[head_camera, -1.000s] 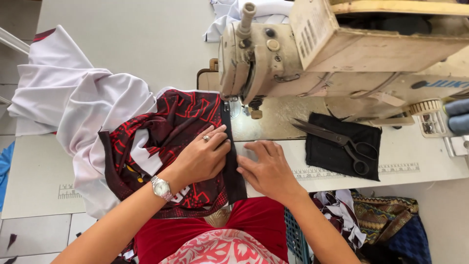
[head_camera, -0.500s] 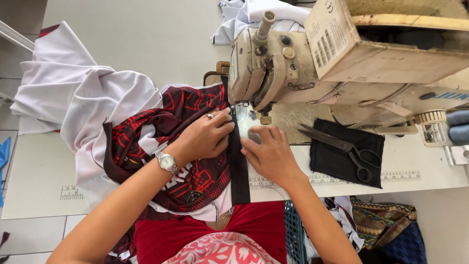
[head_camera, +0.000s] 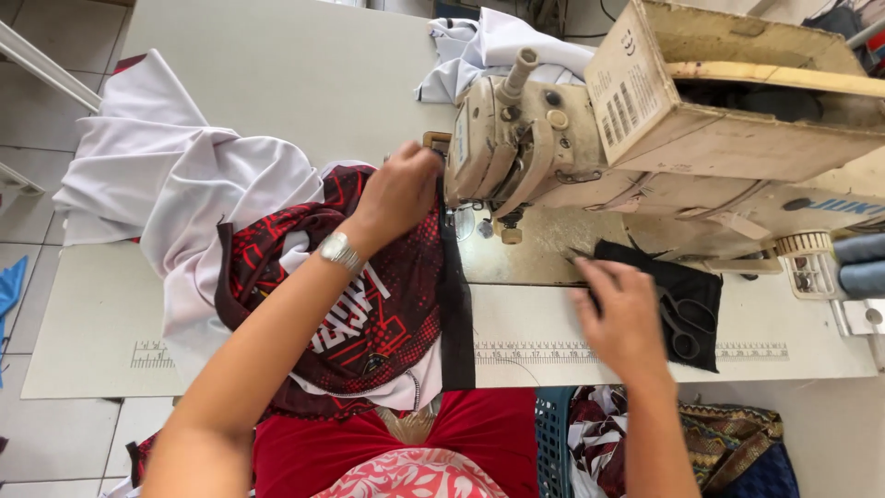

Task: Sewing a black trim onto a patterned fabric piece using an industrial sewing machine

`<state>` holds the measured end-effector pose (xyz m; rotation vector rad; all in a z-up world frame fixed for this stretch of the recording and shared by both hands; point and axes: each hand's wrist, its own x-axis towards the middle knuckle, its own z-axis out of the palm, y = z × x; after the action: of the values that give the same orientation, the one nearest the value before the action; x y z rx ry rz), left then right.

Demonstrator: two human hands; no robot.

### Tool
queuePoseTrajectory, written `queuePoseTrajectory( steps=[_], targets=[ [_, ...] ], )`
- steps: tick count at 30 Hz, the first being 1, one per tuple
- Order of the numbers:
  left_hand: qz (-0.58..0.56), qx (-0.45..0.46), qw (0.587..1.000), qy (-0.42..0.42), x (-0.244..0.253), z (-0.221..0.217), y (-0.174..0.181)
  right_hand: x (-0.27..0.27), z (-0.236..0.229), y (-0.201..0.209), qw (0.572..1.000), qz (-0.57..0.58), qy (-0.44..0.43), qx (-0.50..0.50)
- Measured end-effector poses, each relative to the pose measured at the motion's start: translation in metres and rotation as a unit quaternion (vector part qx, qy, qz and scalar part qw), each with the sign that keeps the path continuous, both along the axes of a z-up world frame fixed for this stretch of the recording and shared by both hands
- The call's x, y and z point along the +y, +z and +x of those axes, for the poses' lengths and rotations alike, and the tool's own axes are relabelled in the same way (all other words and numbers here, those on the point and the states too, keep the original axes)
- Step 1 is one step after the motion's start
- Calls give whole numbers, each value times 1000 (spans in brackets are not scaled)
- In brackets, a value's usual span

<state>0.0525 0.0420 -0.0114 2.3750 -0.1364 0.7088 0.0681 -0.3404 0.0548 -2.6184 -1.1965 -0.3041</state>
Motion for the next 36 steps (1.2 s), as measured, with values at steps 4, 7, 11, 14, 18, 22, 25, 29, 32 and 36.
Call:
queuePoseTrajectory(
  steps=[4,7,11,14,18,22,25,29,32,36],
  targets=[
    [12,171,982,76,8,34,10,-48,22,-10,990,-53,-123,-44],
    [-1,251,967,45,19,50,-7,-61,29,-14,983,-84,-159,-43],
    [-65,254,965,24,22,21,15,-74,40,-40,973,-121,-146,-134],
    [-61,288,954,50,26,-8,24,-83,57,-60,962,-133,-116,-208],
    [-31,187,982,25,19,-44,38,-84,62,-73,958,-117,-102,-242],
    [-29,126,991,34,26,-50,17,-71,38,-51,969,-62,-57,-232],
    [-56,107,992,39,11,-59,37,-58,18,-41,982,-38,-47,-181],
    [22,146,987,62,-10,-45,47,-34,-14,-19,994,-30,-21,-102],
    [-16,128,989,75,-10,-16,25,-19,-32,-8,994,0,17,-108],
    [-45,194,974,107,9,25,-3,-14,-52,7,993,-1,23,-112]
  ],
)
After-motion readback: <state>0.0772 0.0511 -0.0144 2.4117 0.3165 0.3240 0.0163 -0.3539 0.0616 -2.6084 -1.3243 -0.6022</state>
